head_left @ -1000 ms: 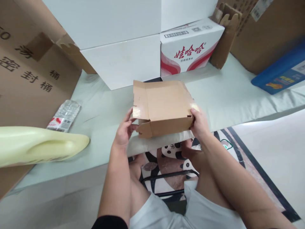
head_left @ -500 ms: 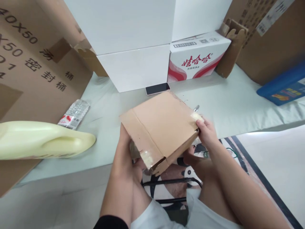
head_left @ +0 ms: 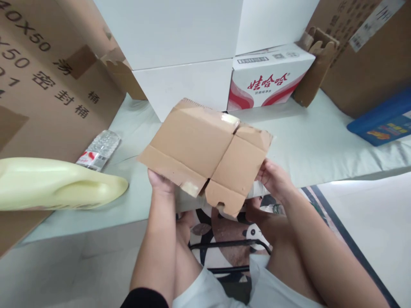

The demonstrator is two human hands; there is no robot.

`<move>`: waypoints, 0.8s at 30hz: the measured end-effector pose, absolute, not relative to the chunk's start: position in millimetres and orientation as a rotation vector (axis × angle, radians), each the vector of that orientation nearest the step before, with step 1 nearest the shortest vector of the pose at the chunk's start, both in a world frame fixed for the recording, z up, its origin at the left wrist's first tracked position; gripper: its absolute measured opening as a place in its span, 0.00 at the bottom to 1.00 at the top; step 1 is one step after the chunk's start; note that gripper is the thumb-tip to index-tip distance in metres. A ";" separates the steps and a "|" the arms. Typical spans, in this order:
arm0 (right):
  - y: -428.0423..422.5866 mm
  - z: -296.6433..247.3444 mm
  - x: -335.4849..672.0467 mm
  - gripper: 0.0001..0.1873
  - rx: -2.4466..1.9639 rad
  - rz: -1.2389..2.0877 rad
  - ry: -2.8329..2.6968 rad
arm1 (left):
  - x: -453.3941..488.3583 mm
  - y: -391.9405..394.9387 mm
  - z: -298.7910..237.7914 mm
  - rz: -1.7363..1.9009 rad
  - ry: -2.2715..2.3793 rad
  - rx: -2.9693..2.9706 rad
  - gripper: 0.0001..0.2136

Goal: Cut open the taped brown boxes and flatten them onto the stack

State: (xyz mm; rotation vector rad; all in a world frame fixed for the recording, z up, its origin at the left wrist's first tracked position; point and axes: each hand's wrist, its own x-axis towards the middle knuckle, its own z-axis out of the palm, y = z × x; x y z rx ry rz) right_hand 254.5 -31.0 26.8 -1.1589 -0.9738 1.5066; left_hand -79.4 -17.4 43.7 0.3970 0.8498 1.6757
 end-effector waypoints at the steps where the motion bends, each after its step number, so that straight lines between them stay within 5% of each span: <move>1: -33.3 28.6 252.0 0.27 -1.145 1.606 -0.986 | -76.0 -17.5 46.1 1.699 0.836 0.375 0.24; 8: -36.1 41.2 248.0 0.30 -1.253 1.523 -0.902 | -63.0 -27.8 49.3 1.526 0.725 0.384 0.17; 15: -60.9 83.9 322.7 0.37 -1.408 0.697 -0.713 | -61.0 -29.5 57.4 1.119 0.610 0.579 0.17; 20: -66.6 79.0 385.1 0.29 -1.717 0.089 -0.662 | -47.7 -29.3 54.0 1.027 0.609 0.672 0.17; 24: -22.6 68.6 421.8 0.17 -1.987 0.018 -0.799 | -38.3 -27.5 48.4 0.965 0.628 0.691 0.17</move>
